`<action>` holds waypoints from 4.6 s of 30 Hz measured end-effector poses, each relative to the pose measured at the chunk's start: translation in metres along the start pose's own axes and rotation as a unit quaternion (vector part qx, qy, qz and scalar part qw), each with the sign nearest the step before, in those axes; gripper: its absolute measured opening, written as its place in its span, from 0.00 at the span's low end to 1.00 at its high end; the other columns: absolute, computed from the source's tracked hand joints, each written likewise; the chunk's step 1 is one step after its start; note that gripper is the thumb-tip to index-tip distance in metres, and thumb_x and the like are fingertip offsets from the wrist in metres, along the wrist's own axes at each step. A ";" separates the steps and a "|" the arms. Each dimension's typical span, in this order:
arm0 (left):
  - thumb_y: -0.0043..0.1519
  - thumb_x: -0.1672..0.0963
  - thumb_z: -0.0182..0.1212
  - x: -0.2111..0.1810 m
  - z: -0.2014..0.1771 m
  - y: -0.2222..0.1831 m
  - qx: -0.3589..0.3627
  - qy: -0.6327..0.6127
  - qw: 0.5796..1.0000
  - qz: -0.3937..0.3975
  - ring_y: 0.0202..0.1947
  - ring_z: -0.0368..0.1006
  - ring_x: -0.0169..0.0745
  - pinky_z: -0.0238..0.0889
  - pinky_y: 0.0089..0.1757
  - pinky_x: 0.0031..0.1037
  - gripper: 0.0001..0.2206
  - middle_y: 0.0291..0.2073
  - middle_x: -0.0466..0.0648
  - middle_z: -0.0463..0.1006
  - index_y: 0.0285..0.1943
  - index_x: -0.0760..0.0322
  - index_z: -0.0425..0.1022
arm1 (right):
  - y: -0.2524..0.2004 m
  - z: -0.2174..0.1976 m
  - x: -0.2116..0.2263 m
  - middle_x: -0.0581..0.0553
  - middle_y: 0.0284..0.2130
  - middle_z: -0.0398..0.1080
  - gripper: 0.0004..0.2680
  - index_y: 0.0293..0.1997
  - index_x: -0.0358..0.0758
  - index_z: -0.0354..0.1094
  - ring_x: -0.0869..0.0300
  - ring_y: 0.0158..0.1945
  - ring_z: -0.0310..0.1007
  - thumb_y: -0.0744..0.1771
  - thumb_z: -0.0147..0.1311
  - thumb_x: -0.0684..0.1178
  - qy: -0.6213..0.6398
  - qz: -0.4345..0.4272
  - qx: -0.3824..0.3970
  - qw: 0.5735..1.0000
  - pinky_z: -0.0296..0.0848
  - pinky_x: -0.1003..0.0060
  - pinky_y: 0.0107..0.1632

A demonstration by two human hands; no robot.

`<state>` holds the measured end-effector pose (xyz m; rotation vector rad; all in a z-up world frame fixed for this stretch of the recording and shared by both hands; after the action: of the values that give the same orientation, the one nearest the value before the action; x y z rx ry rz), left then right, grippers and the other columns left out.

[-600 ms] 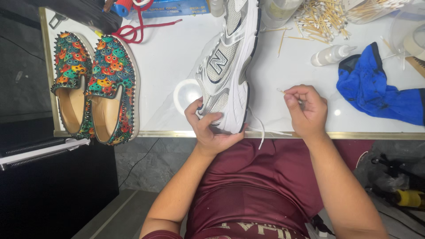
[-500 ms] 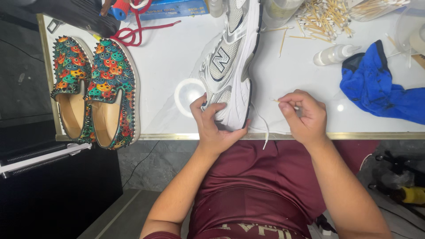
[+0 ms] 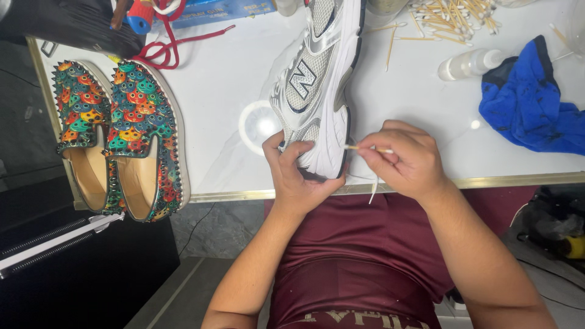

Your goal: The person applies liquid adhesive to the detached sole edges of a white sneaker using a small wooden stick and presses the pieces together by hand.

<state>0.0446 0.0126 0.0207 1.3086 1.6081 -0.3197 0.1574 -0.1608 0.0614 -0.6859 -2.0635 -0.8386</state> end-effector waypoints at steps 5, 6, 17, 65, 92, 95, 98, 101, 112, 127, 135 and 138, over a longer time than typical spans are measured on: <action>0.44 0.55 0.83 0.001 0.000 0.001 0.004 0.002 1.000 0.000 0.61 0.61 0.54 0.65 0.57 0.39 0.39 0.57 0.56 0.57 0.61 0.56 0.59 | 0.002 0.001 0.001 0.48 0.22 0.66 0.06 0.39 0.32 0.73 0.62 0.24 0.58 0.63 0.65 0.34 -0.010 0.004 -0.022 1.000 0.57 0.66 0.29; 0.44 0.55 0.84 0.001 0.000 0.001 0.004 0.005 1.000 0.002 0.62 0.61 0.54 0.65 0.57 0.39 0.39 0.57 0.56 0.57 0.61 0.56 0.59 | 0.002 0.000 0.000 0.48 0.23 0.66 0.06 0.40 0.32 0.73 0.63 0.24 0.59 0.64 0.66 0.33 -0.023 0.020 -0.043 0.999 0.57 0.66 0.29; 0.45 0.53 0.86 0.005 0.001 -0.004 0.016 0.009 1.000 0.000 0.65 0.60 0.56 0.65 0.60 0.40 0.42 0.61 0.57 0.57 0.64 0.54 0.57 | 0.002 -0.002 0.005 0.44 0.28 0.73 0.07 0.40 0.31 0.72 0.60 0.27 0.65 0.62 0.65 0.32 0.013 -0.030 0.002 0.999 0.63 0.66 0.31; 0.57 0.53 0.74 -0.013 0.008 0.010 0.192 -0.022 0.976 0.103 0.42 0.69 0.52 0.63 0.48 0.37 0.33 0.42 0.51 0.76 0.70 0.61 0.63 | -0.066 -0.008 0.024 0.42 0.23 0.70 0.07 0.37 0.30 0.68 0.56 0.25 0.70 0.63 0.62 0.31 -0.163 -0.047 -0.120 0.978 0.67 0.64 0.29; 0.58 0.53 0.75 -0.011 0.009 0.010 0.198 -0.022 0.976 0.093 0.43 0.69 0.53 0.63 0.49 0.37 0.33 0.43 0.52 0.76 0.70 0.62 0.63 | -0.087 0.018 0.009 0.42 0.30 0.77 0.04 0.39 0.30 0.68 0.64 0.33 0.79 0.66 0.61 0.35 -0.009 0.129 -0.145 0.981 0.74 0.72 0.37; 0.56 0.53 0.76 -0.010 0.010 0.008 0.209 -0.011 0.975 0.073 0.39 0.67 0.51 0.62 0.46 0.36 0.32 0.37 0.50 0.74 0.68 0.62 0.65 | -0.090 0.019 0.009 0.42 0.28 0.77 0.04 0.38 0.30 0.68 0.65 0.31 0.79 0.66 0.61 0.35 -0.004 0.140 -0.143 0.980 0.73 0.73 0.35; 0.56 0.53 0.76 -0.006 0.011 0.005 0.208 -0.010 0.975 0.073 0.36 0.66 0.49 0.61 0.44 0.36 0.32 0.37 0.50 0.75 0.68 0.64 0.65 | -0.090 0.019 0.006 0.42 0.28 0.77 0.04 0.38 0.30 0.68 0.65 0.32 0.79 0.67 0.61 0.35 -0.004 0.143 -0.151 0.978 0.74 0.72 0.36; 0.56 0.53 0.76 -0.006 0.011 0.006 0.204 -0.014 0.976 0.073 0.37 0.67 0.49 0.62 0.45 0.35 0.32 0.37 0.50 0.75 0.68 0.64 0.66 | -0.086 0.019 0.006 0.43 0.28 0.77 0.04 0.38 0.30 0.68 0.65 0.31 0.79 0.67 0.60 0.35 0.013 0.142 -0.152 0.978 0.73 0.73 0.36; 0.55 0.54 0.77 -0.007 0.009 0.007 0.196 -0.020 0.977 0.083 0.38 0.68 0.49 0.63 0.46 0.36 0.34 0.40 0.50 0.77 0.69 0.63 0.64 | -0.087 0.021 0.008 0.43 0.26 0.76 0.04 0.37 0.31 0.67 0.66 0.29 0.78 0.67 0.60 0.35 0.010 0.153 -0.144 0.978 0.73 0.74 0.34; 0.60 0.56 0.76 -0.001 0.008 -0.005 0.156 -0.172 0.972 -0.022 0.55 0.73 0.48 0.71 0.53 0.27 0.42 0.63 0.63 0.65 0.75 0.71 0.45 | -0.084 0.010 0.014 0.44 0.24 0.75 0.05 0.36 0.30 0.68 0.66 0.26 0.76 0.64 0.62 0.34 -0.010 0.120 -0.116 0.986 0.71 0.72 0.32; 0.64 0.59 0.74 -0.042 -0.022 0.027 0.092 -0.240 0.966 0.042 0.58 0.72 0.38 0.67 0.58 0.26 0.31 0.60 0.54 0.70 0.73 0.66 0.58 | -0.043 -0.060 0.052 0.38 0.31 0.72 0.04 0.43 0.26 0.67 0.59 0.32 0.74 0.66 0.57 0.33 0.018 0.016 -0.156 0.987 0.72 0.70 0.33; 0.64 0.58 0.75 -0.052 -0.022 0.040 0.111 -0.256 0.960 -0.004 0.51 0.77 0.33 0.71 0.54 0.21 0.27 0.52 0.51 0.77 0.67 0.67 0.64 | -0.017 -0.076 0.066 0.39 0.27 0.70 0.06 0.41 0.24 0.69 0.59 0.28 0.70 0.64 0.60 0.31 -0.013 -0.003 -0.121 0.993 0.70 0.68 0.33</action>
<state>0.0628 0.0127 0.0877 1.2529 1.1604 -0.7944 0.1450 -0.2173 0.1453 -0.8233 -2.0061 -1.0999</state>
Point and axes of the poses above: each hand's wrist, its own y-axis towards the middle knuckle, its own z-axis out of the palm, x = y × z, the point moved 3 cm from there along y, towards the middle knuckle
